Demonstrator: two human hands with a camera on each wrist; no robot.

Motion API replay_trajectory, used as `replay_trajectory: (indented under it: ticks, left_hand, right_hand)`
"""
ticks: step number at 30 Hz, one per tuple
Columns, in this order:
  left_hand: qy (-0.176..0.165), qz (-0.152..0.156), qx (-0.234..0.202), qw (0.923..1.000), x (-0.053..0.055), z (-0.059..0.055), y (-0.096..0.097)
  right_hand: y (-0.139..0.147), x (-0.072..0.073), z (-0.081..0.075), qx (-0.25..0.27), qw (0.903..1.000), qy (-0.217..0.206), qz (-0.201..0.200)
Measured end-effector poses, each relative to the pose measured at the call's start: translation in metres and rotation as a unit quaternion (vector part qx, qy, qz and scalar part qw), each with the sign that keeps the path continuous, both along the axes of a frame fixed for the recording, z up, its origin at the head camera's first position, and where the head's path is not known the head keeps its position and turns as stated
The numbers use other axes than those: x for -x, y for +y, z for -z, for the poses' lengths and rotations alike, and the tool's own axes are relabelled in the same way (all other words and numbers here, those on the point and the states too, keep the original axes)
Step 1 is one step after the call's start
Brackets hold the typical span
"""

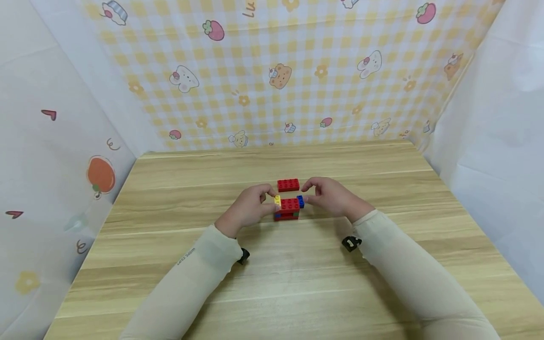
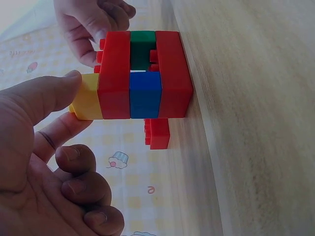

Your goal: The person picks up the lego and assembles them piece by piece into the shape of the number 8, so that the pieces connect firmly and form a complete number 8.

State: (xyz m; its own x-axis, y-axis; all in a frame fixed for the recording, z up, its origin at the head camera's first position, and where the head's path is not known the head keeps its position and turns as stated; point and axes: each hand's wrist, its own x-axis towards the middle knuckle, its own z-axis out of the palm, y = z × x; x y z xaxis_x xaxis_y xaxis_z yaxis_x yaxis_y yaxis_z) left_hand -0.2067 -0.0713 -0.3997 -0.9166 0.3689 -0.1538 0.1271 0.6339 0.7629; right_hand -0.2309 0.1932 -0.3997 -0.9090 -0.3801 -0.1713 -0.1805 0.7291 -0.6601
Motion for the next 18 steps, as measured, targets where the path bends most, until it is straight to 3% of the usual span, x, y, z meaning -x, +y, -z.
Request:
replay_trajectory:
  ticks: [18]
  left_hand:
    - [0.005,0.008,0.001,1.0000,0.000,-0.002,-0.001]
  right_hand:
    - [-0.005,0.011,0.013,-0.014,0.9992,-0.037,0.004]
